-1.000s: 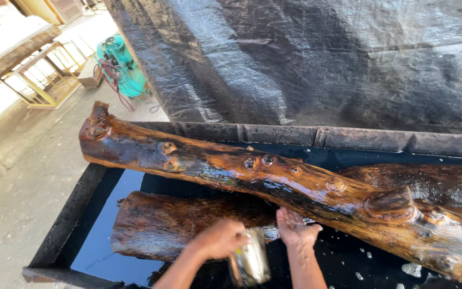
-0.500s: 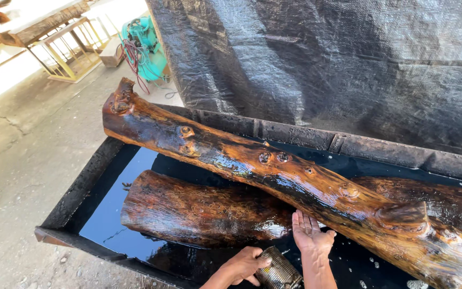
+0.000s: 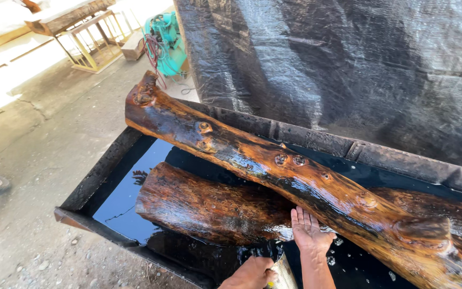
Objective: The person pours water from a metal can onto two large logs submerged in a water trough and rubs the surface with their hand to clean them. The person repeatedly scoops water and applies it along the length of the logs.
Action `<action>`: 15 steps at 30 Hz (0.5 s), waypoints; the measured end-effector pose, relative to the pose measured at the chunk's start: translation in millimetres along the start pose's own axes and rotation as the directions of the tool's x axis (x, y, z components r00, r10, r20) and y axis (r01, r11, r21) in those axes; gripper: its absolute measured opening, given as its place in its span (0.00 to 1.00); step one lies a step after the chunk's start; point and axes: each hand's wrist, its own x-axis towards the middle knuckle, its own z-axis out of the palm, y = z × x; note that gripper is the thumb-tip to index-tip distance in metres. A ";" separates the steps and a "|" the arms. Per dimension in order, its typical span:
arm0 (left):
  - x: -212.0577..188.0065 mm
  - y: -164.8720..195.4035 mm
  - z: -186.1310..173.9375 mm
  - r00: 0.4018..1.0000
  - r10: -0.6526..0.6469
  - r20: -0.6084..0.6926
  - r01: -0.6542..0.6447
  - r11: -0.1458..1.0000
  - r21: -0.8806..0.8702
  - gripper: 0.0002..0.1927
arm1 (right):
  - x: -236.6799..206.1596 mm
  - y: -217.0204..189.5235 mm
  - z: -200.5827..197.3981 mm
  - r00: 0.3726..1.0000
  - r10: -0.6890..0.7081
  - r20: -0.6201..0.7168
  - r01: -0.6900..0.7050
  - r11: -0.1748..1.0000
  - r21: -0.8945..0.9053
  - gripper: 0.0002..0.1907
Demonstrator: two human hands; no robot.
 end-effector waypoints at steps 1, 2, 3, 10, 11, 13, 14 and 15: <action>-3.9 -0.1 1.2 0.999 0.035 -0.037 -0.034 0.999 0.040 0.14 | 1.2 2.9 -0.7 1.000 0.011 0.005 -0.011 1.000 0.004 0.61; -8.8 -0.2 2.2 0.995 0.071 -0.070 -0.065 0.995 0.081 0.12 | 2.3 6.2 -1.1 1.000 0.021 0.005 -0.021 1.000 0.019 0.60; -13.7 0.1 1.9 0.989 0.107 -0.102 -0.094 0.988 0.124 0.10 | 3.6 9.9 -0.5 0.999 0.032 0.005 -0.032 0.999 0.033 0.60; -54.6 8.0 -35.7 0.963 0.226 -0.149 -0.193 0.960 0.205 0.10 | 11.7 28.0 10.5 0.999 0.036 0.025 -0.037 0.999 0.034 0.56; -60.7 10.6 -42.9 0.966 0.200 -0.167 -0.163 0.964 0.211 0.10 | 14.2 26.9 10.8 0.999 0.035 0.023 -0.036 0.998 0.056 0.57; -71.7 15.1 -58.5 0.966 0.168 -0.197 -0.124 0.968 0.217 0.10 | 17.6 21.4 9.6 0.999 0.033 0.017 -0.034 0.995 0.098 0.58; -77.2 16.6 -66.2 0.965 0.161 -0.208 -0.115 0.969 0.217 0.09 | 18.4 18.9 7.2 1.000 -0.002 0.010 0.001 0.994 0.107 0.58; -81.6 17.9 -74.9 0.963 0.158 -0.219 -0.109 0.969 0.221 0.08 | 19.7 16.4 5.1 0.999 -0.038 0.007 0.037 0.992 0.119 0.57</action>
